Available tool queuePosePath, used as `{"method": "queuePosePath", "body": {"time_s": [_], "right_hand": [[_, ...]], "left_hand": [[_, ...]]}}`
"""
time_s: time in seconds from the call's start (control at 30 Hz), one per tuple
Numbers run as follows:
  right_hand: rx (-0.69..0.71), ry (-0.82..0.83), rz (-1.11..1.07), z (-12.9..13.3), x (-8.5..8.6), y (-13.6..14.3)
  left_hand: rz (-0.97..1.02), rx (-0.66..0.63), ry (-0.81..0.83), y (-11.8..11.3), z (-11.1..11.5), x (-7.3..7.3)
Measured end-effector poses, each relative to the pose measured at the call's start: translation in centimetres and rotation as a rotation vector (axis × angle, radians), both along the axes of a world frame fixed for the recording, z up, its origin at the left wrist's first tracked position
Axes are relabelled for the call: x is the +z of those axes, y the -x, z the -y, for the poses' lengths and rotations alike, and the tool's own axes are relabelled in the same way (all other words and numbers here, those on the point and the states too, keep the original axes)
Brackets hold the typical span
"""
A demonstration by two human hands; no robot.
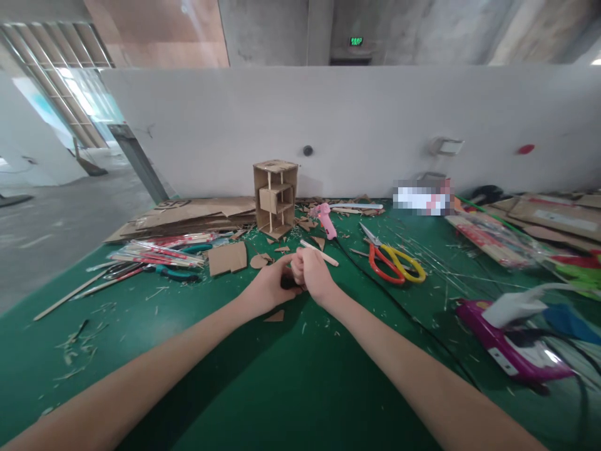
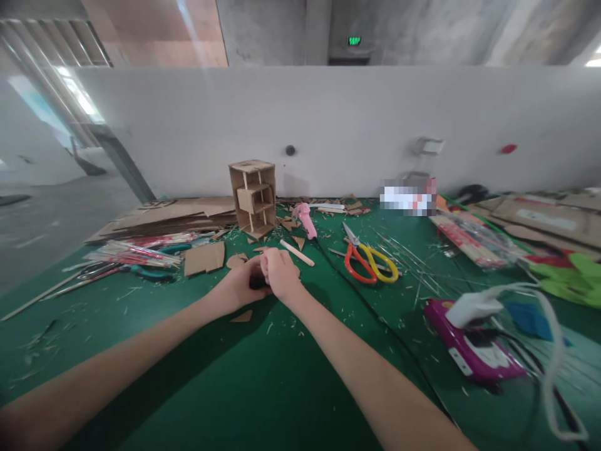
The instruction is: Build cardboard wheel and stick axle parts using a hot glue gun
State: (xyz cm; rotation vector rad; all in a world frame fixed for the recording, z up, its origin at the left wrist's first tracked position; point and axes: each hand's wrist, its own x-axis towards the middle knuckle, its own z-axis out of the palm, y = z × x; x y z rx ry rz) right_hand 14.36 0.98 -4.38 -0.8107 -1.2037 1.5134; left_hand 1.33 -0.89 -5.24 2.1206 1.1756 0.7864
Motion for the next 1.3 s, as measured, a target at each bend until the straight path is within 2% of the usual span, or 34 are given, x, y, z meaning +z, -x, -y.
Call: {"method": "queuePosePath", "body": {"time_s": [0.13, 0.4, 0.57, 0.7, 0.83, 1.03, 1.3], "right_hand": [[-0.013, 0.046, -0.130, -0.2, 0.3, -1.0], [-0.011, 0.259, -0.545, -0.5, 1.7, -2.3], [-0.038, 0.326, -0.679, -0.5, 2.7, -3.3], [-0.009, 0.359, -0.779, -0.4, 3.1, -3.7], [0.033, 0.382, -0.800, -0.4, 2.8, -3.8], [0.025, 0.389, -0.788, -0.6, 2.6, -4.0], [-0.094, 0.153, -0.601, 0.1, 3.7, -3.9]], "left_hand": [[0.010, -0.010, 0.027, -0.1, 0.1, 0.1], [0.102, 0.028, 0.010, -0.5, 0.3, 0.5], [0.137, -0.017, 0.004, -0.8, 0.4, 1.2], [0.123, 0.027, -0.037, -1.0, 0.6, 1.5], [0.169, 0.056, -0.007, -1.1, 0.7, 1.5], [0.367, -0.015, 0.206, -0.9, 0.4, 0.8], [0.523, -0.008, 0.314, -1.2, 0.4, 0.3]]}}
